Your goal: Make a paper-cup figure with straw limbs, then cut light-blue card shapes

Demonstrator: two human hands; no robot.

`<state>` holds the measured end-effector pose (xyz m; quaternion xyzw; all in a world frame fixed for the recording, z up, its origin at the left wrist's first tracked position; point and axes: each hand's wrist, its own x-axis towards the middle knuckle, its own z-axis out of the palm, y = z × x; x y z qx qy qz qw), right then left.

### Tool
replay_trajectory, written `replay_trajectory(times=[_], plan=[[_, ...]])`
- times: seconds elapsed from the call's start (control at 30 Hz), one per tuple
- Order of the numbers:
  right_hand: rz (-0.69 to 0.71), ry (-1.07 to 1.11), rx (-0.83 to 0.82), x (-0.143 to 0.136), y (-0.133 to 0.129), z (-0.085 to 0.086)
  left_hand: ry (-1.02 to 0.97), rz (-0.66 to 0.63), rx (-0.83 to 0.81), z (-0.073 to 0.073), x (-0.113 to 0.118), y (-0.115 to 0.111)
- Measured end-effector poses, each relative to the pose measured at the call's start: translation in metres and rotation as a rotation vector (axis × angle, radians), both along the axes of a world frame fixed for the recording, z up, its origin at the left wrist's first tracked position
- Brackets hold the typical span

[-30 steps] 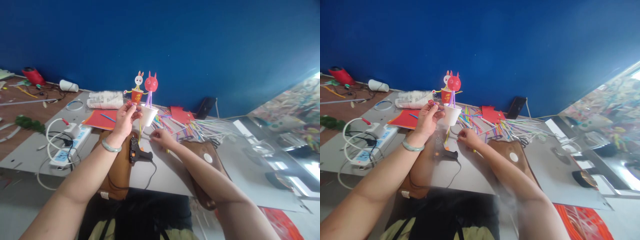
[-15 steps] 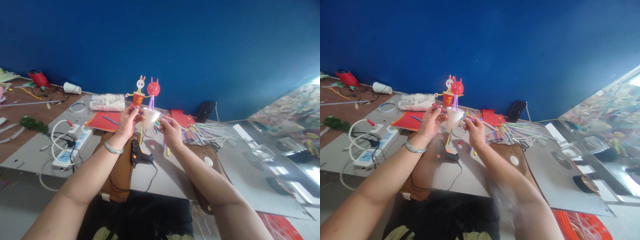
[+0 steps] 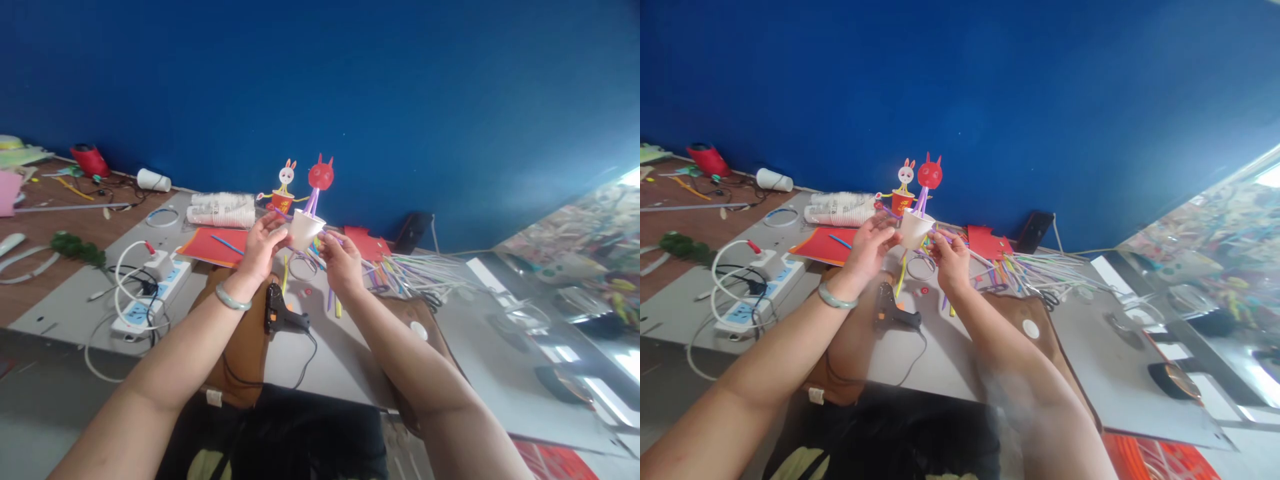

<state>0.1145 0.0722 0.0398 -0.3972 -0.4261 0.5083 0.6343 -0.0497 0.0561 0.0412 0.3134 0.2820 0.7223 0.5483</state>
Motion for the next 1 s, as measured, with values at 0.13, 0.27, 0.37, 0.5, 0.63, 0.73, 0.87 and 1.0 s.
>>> replay_trajectory(times=[0.13, 0.27, 0.37, 0.5, 0.63, 0.73, 0.87, 1.0], plan=[[-0.015, -0.005, 0.007, -0.001, 0.002, 0.001, 0.129, 0.161, -0.039, -0.006, 0.003, -0.001], [0.023, 0.009, -0.013, -0.006, 0.000, -0.001, 0.596, 0.192, 0.270, -0.006, 0.007, -0.014], [0.081, -0.008, -0.019, -0.012, -0.006, -0.005, 0.890, 0.183, 0.511, -0.004, 0.011, -0.024], [0.119, -0.052, -0.016, -0.020, -0.014, -0.012, 1.040, 0.167, 0.626, -0.007, 0.011, -0.024], [0.123, -0.083, -0.019, -0.025, -0.015, -0.018, 1.212, 0.209, 0.597, -0.013, 0.008, -0.018], [0.142, -0.085, -0.018, -0.027, -0.015, -0.023, 1.445, 0.254, 0.555, -0.013, 0.005, -0.017], [0.169, -0.077, -0.046, -0.027, -0.015, -0.028, 1.660, 0.273, 0.566, -0.009, 0.003, -0.018], [0.170, -0.054, -0.084, -0.024, -0.013, -0.033, 1.735, 0.293, 0.597, -0.008, 0.003, -0.017]])
